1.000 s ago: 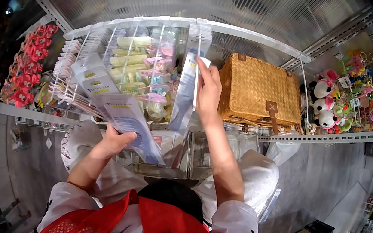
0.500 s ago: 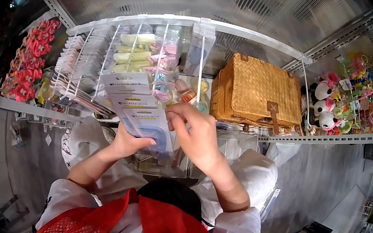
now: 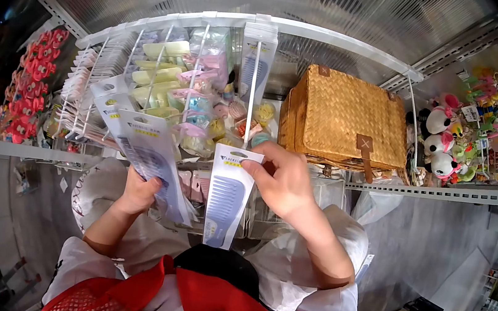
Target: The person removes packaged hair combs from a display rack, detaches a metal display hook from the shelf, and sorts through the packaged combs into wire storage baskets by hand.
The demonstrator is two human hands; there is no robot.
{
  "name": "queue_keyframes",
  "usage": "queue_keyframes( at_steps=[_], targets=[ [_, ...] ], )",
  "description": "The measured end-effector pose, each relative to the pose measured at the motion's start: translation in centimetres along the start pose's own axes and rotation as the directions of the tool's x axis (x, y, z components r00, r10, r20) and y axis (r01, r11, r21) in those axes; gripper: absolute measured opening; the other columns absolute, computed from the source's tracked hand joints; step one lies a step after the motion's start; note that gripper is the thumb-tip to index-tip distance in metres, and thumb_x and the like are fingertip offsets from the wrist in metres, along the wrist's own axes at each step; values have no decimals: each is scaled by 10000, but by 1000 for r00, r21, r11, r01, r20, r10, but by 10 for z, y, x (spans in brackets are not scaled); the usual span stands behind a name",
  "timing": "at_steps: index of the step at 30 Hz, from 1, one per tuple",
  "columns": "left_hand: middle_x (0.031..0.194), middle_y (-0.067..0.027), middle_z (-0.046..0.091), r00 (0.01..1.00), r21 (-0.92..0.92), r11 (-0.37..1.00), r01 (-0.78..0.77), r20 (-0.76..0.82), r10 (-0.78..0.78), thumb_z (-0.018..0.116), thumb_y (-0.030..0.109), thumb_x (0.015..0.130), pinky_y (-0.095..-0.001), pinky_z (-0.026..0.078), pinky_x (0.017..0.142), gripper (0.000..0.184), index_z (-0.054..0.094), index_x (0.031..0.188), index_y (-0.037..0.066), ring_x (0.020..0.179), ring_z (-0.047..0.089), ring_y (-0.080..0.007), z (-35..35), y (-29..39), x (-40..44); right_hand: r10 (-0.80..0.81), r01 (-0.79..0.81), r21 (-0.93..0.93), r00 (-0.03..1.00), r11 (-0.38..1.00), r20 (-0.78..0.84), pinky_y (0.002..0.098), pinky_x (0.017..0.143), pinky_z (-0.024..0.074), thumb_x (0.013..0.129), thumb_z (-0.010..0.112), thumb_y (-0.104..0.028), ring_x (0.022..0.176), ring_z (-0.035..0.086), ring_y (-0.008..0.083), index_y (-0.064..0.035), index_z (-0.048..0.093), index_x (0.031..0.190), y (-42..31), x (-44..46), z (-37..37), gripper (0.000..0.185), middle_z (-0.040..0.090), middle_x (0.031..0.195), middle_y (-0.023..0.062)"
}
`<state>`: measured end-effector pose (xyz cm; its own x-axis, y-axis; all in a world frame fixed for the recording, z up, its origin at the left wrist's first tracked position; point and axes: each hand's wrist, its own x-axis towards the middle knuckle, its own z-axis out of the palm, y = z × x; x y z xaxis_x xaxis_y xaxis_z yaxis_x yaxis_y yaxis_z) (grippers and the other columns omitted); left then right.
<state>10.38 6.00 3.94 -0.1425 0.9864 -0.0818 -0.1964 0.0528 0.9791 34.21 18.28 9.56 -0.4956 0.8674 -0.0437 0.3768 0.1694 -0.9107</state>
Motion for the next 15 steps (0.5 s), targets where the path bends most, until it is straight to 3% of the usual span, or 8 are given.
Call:
queue_keyframes(
  at_steps=[1, 5, 9, 11, 12, 15],
  targets=[
    [883, -46, 583, 1000, -21, 1000, 8, 0, -8, 701, 277, 718, -262, 447, 718, 442, 525, 1003, -11, 791, 549, -123, -3, -4, 0, 24, -26, -93, 999, 995, -24, 262, 479, 424, 745, 634, -87, 509, 558, 154, -1, 593, 797, 5, 3, 1, 109, 588, 611, 108],
    [928, -57, 570, 999, -41, 999, 36, 26, -35, 687, 265, 724, -283, 442, 751, 463, 497, 1044, -12, 836, 542, -141, -13, -14, 2, -28, 27, -37, 999, 999, -45, 267, 452, 401, 737, 640, -84, 467, 522, 131, -1, 591, 768, 12, 7, -1, 101, 574, 581, 90],
    [946, -68, 573, 995, 1, 999, 32, 99, -32, 671, 248, 731, -293, 440, 765, 480, 472, 1081, -13, 847, 549, -159, -19, -22, 7, -65, 62, 72, 997, 995, 40, 243, 425, 360, 745, 623, -49, 443, 468, 98, 4, 587, 744, 16, 16, -5, 65, 540, 551, 65],
    [935, -76, 583, 984, -80, 995, 63, 169, -49, 669, 215, 729, -295, 439, 767, 409, 513, 1034, -7, 850, 555, -159, -13, -14, 10, -78, 64, 168, 994, 984, 79, 232, 418, 342, 750, 615, -34, 443, 447, 83, 7, 585, 741, 11, 16, -9, 51, 524, 540, 55],
    [930, -80, 589, 978, -119, 990, 78, 204, -52, 668, 199, 728, -295, 439, 769, 374, 534, 1011, -5, 852, 558, -159, -11, -10, 13, -81, 68, 119, 992, 991, 101, 232, 412, 333, 753, 612, -31, 446, 444, 75, 9, 583, 749, 9, 17, -12, 50, 514, 535, 65],
    [759, -165, 615, 905, 53, 991, -119, 417, 87, 622, 307, 778, -349, 476, 613, 324, 552, 856, 0, 702, 608, -253, -19, -14, 20, -44, 44, -4, 997, 999, 58, 244, 414, 340, 758, 610, -37, 443, 439, 80, 11, 582, 754, 10, 33, -9, 55, 500, 527, 71]
  ],
)
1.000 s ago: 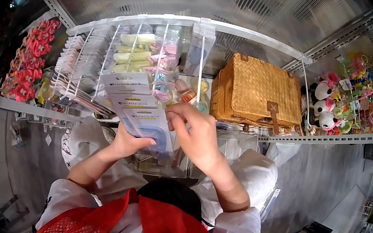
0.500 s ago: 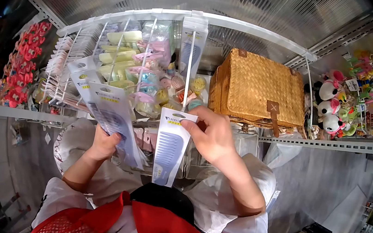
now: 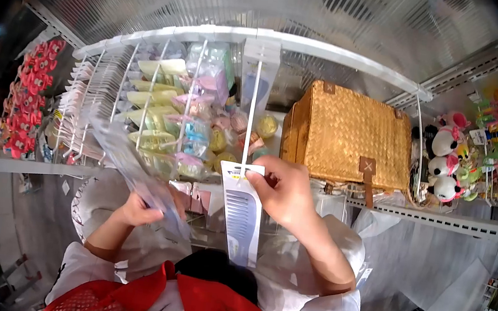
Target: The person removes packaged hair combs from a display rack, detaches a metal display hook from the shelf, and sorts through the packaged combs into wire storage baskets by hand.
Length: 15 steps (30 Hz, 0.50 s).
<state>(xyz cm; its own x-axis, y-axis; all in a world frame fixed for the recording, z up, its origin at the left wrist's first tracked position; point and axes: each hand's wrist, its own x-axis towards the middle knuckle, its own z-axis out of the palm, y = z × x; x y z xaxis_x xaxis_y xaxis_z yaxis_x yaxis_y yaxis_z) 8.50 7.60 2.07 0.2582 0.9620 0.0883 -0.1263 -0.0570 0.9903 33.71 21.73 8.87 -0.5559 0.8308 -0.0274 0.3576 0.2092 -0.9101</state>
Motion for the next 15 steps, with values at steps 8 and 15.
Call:
queue_keyframes(
  at_steps=[8, 15],
  targets=[
    [817, -101, 639, 940, 83, 975, 205, 262, -220, 696, 69, 696, -283, 475, 668, 182, 627, 835, -26, 747, 606, -173, 6, 6, 15, -230, 156, -296, 945, 942, -234, 332, 507, 426, 750, 602, -77, 572, 559, 322, 13, 580, 801, 10, 98, -6, 105, 571, 651, 183],
    [879, -78, 619, 986, -16, 991, 132, -97, -133, 778, 132, 616, -289, 448, 735, 367, 606, 909, -5, 798, 574, -144, 59, -9, 5, -585, 396, -462, 707, 794, -398, 321, 601, 455, 750, 570, -49, 665, 557, 291, -4, 577, 849, -28, 59, -15, 109, 581, 796, 140]
  ],
)
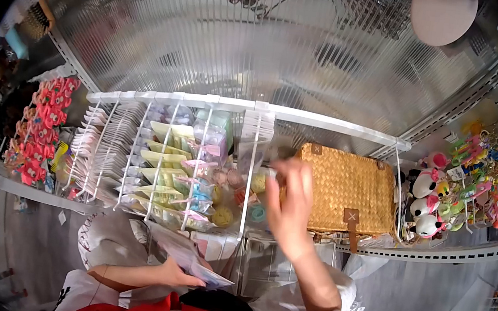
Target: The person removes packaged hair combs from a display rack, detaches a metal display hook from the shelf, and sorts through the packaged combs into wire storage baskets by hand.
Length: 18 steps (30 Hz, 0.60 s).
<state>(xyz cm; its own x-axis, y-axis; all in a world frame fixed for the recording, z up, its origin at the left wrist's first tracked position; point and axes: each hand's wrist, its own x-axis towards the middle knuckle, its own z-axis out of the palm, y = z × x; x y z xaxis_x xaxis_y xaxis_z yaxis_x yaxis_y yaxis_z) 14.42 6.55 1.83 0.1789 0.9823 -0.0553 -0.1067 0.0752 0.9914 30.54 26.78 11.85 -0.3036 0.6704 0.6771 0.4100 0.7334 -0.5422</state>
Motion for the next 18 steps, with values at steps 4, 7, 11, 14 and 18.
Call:
queue_keyframes(
  at_steps=[4, 7, 11, 14, 18],
  targets=[
    [833, -78, 629, 994, 141, 988, -59, -85, 72, 760, 146, 641, -296, 455, 702, 291, 630, 854, -3, 782, 587, -146, -2, 9, 5, -46, -140, 375, 895, 916, 444, 338, 577, 462, 714, 629, -88, 671, 561, 278, -21, 572, 835, -49, -52, -36, 150, 572, 774, 117],
    [940, -77, 600, 966, 253, 947, -196, -118, 231, 756, 138, 650, -307, 445, 798, 464, 542, 1033, -13, 869, 565, -161, 7, 13, 10, -70, -84, 330, 901, 940, 429, 312, 510, 440, 732, 639, -96, 569, 557, 232, 12, 581, 766, -59, -79, -36, 128, 574, 684, 112],
    [897, -90, 598, 904, 9, 941, -338, -273, 327, 526, 120, 821, -305, 448, 783, 272, 493, 1055, -14, 846, 569, -181, 1, -2, 19, 255, -323, 90, 865, 942, 431, 320, 458, 420, 794, 591, -134, 490, 543, 179, 26, 581, 732, -52, -72, -51, 171, 545, 596, 128],
    [866, -123, 601, 911, -109, 916, -387, -201, 361, 433, 245, 875, -318, 472, 740, 322, 490, 1015, -40, 806, 585, -200, -10, 43, 25, 308, -392, 26, 760, 920, 572, 389, 551, 426, 761, 619, -146, 607, 549, 360, 26, 594, 825, -47, -64, -54, 184, 563, 691, 198],
    [830, -147, 611, 861, 75, 907, -414, -290, 418, 459, 258, 875, -344, 498, 696, 347, 497, 985, -69, 774, 611, -231, -4, 71, 6, 297, -343, -24, 774, 939, 559, 388, 579, 447, 726, 650, -165, 657, 566, 367, 5, 622, 819, -38, -66, -37, 195, 579, 715, 207]
  ],
)
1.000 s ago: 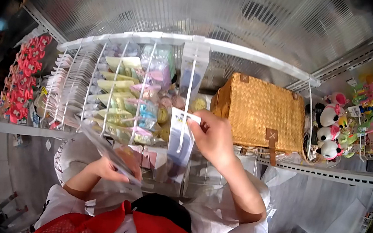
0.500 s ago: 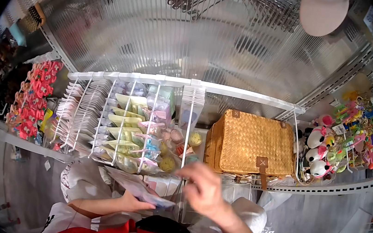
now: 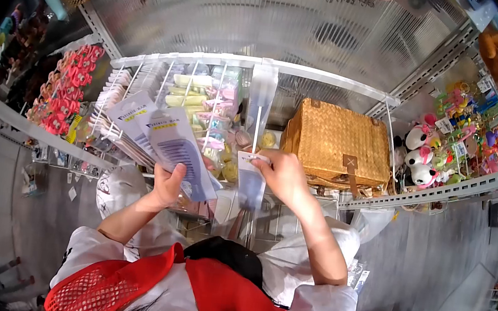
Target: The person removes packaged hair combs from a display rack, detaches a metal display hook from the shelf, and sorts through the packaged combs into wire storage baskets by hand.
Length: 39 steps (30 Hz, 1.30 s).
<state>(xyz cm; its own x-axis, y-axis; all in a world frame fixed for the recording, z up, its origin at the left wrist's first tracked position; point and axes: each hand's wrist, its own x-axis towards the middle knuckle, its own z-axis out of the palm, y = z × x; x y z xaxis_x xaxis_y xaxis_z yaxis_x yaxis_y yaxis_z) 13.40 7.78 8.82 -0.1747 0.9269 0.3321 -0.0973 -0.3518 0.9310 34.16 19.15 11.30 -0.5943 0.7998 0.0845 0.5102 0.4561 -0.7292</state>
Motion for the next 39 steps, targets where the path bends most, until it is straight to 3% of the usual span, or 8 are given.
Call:
queue_keyframes(
  at_steps=[7, 18, 28, 31, 32, 35, 37, 39],
  targets=[
    [850, -84, 625, 985, 165, 974, 156, -104, -140, 605, 144, 760, -283, 458, 712, 283, 568, 972, -41, 778, 576, -149, -22, -2, -44, -56, 55, 13, 991, 998, 121, 366, 551, 447, 718, 639, -127, 574, 547, 346, 10, 618, 755, 4, 15, -5, 144, 561, 620, 192],
    [880, -71, 627, 943, 145, 931, 334, -51, -330, 632, 72, 752, -263, 462, 698, 227, 589, 946, -39, 778, 569, -107, 1, 3, -86, 208, -424, 339, 829, 840, 519, 268, 493, 518, 860, 485, -76, 564, 617, 170, 87, 558, 880, 18, 34, -10, 180, 608, 719, 148],
    [911, -74, 633, 932, 187, 919, 347, 37, -360, 674, 65, 714, -281, 463, 746, 302, 580, 986, -26, 816, 589, -137, 7, 3, -69, 112, -109, 40, 991, 993, -76, 331, 500, 486, 827, 504, -79, 500, 600, 257, 70, 566, 977, 46, 126, 3, 220, 604, 714, 207],
    [878, -66, 640, 926, 266, 895, 359, 18, -377, 683, 65, 703, -280, 471, 726, 288, 592, 961, -25, 789, 594, -132, 9, 1, -60, 127, -126, 21, 967, 992, -221, 275, 518, 488, 817, 528, -93, 554, 604, 169, 43, 587, 953, 58, 137, 11, 201, 599, 714, 141],
    [866, -63, 643, 929, 294, 890, 348, 15, -369, 686, 65, 700, -279, 474, 718, 281, 596, 950, -25, 780, 596, -130, 8, -1, -58, -458, 187, -502, 736, 845, -498, 272, 567, 475, 850, 483, -126, 630, 590, 150, 10, 595, 946, 85, 143, 19, 201, 604, 816, 137],
    [846, -63, 646, 935, 209, 912, 352, -42, -351, 681, 59, 703, -263, 476, 697, 247, 606, 921, -30, 759, 595, -117, 13, -4, -49, -133, 153, -13, 809, 988, -573, 263, 628, 457, 880, 433, -154, 710, 562, 139, -1, 578, 970, 31, 92, 6, 229, 604, 857, 109],
    [841, -61, 645, 923, 82, 919, 385, -64, -380, 675, 57, 709, -254, 476, 686, 234, 609, 917, -29, 753, 593, -109, 21, -8, -41, 121, 33, 607, 970, 794, -211, 231, 638, 424, 884, 437, -136, 713, 537, 122, 10, 562, 969, -21, 37, -5, 210, 600, 827, 90],
    [837, -58, 643, 899, 6, 901, 434, -63, -433, 672, 52, 712, -246, 475, 676, 227, 610, 915, -29, 747, 591, -104, 33, -12, -34, 58, 75, 605, 979, 792, -197, 212, 574, 405, 879, 459, -128, 640, 489, 70, 8, 555, 985, -36, 4, 6, 198, 587, 800, 42]
  ],
)
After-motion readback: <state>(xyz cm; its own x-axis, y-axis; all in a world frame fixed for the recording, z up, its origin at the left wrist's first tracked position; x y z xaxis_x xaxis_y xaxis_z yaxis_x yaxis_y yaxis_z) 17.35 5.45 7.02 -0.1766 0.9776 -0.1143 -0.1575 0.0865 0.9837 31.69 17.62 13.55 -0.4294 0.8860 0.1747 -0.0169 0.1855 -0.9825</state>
